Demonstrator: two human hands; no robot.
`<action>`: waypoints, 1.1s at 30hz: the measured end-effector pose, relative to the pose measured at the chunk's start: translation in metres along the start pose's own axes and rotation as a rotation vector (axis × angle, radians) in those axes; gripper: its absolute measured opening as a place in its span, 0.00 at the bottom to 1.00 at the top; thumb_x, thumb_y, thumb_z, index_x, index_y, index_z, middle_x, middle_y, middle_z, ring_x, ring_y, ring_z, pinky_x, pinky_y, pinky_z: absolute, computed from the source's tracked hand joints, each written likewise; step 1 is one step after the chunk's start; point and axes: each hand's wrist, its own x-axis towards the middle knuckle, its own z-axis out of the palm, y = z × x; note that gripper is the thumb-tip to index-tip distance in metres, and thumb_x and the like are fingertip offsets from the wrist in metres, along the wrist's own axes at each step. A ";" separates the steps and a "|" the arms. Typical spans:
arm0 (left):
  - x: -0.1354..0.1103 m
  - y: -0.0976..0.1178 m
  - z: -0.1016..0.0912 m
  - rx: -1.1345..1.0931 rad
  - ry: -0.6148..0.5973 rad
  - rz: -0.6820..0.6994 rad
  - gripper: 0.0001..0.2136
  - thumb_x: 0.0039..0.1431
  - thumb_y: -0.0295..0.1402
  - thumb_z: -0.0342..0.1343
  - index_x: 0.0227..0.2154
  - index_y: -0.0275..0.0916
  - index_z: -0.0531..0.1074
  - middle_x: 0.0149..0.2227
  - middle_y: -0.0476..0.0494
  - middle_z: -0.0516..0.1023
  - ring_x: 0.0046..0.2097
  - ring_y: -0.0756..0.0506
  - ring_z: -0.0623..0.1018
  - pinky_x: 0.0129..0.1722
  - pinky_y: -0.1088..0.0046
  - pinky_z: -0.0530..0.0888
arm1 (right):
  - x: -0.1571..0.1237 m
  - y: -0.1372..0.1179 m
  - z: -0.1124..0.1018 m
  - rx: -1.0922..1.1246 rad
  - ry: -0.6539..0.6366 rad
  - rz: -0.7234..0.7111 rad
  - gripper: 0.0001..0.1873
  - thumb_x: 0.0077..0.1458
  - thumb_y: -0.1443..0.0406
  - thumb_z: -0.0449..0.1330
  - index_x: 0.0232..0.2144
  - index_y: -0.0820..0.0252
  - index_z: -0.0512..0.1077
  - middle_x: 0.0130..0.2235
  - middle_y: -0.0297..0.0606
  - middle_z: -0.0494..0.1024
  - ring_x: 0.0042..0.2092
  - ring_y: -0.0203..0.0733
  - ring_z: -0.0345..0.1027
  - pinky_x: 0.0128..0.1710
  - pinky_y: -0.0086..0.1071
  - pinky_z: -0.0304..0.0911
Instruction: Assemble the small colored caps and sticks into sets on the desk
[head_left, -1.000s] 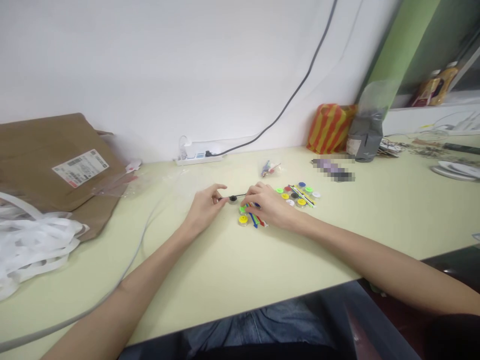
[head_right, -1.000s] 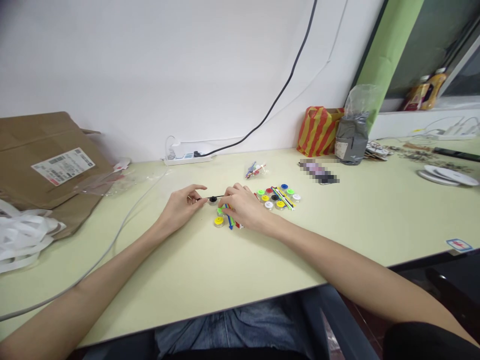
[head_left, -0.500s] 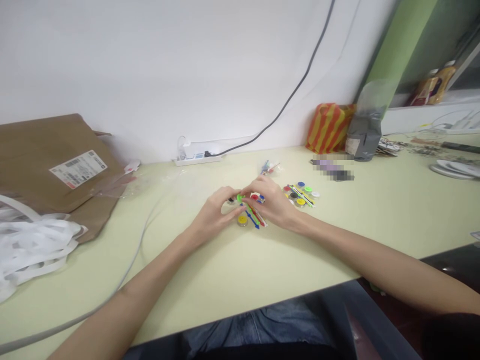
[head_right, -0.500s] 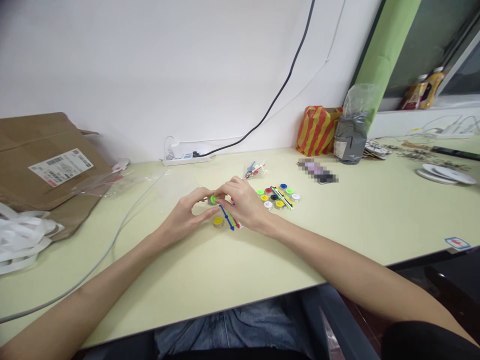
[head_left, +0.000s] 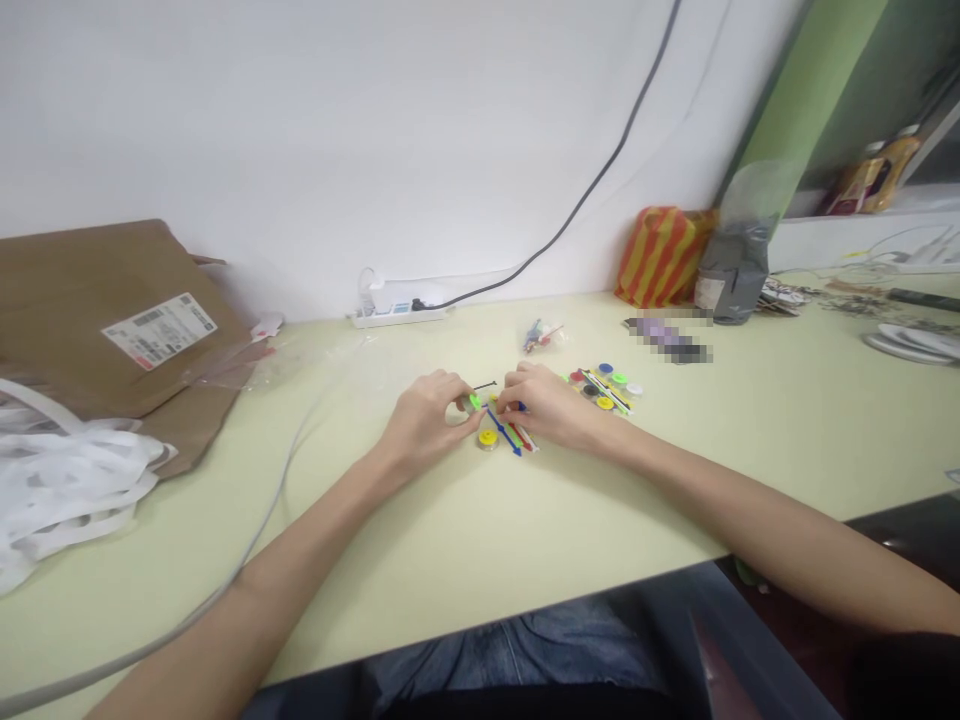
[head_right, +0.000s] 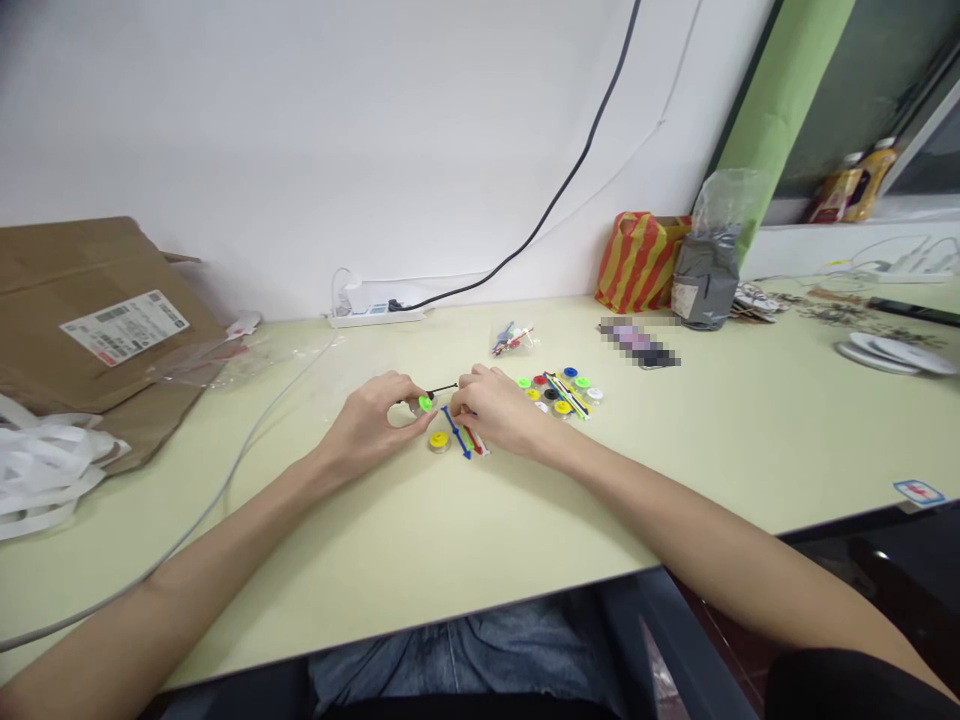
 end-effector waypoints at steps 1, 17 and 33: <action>0.000 -0.001 0.001 0.007 -0.006 0.006 0.05 0.60 0.36 0.58 0.32 0.40 0.72 0.30 0.47 0.74 0.35 0.45 0.72 0.38 0.68 0.67 | 0.000 0.000 0.001 -0.012 0.005 0.009 0.06 0.58 0.70 0.63 0.30 0.60 0.79 0.32 0.40 0.75 0.37 0.42 0.61 0.37 0.36 0.54; -0.003 -0.003 0.001 -0.004 0.013 -0.109 0.10 0.61 0.41 0.56 0.39 0.40 0.75 0.30 0.49 0.76 0.32 0.48 0.73 0.35 0.70 0.67 | 0.001 -0.006 0.012 0.062 0.108 0.034 0.08 0.61 0.73 0.56 0.31 0.61 0.72 0.34 0.40 0.73 0.39 0.42 0.63 0.40 0.35 0.59; -0.005 0.007 0.001 -0.009 -0.048 -0.156 0.12 0.63 0.43 0.54 0.39 0.40 0.76 0.24 0.52 0.73 0.26 0.50 0.71 0.29 0.75 0.62 | 0.000 -0.015 0.001 0.530 0.369 0.100 0.05 0.63 0.68 0.52 0.33 0.58 0.63 0.31 0.34 0.68 0.33 0.38 0.62 0.34 0.33 0.57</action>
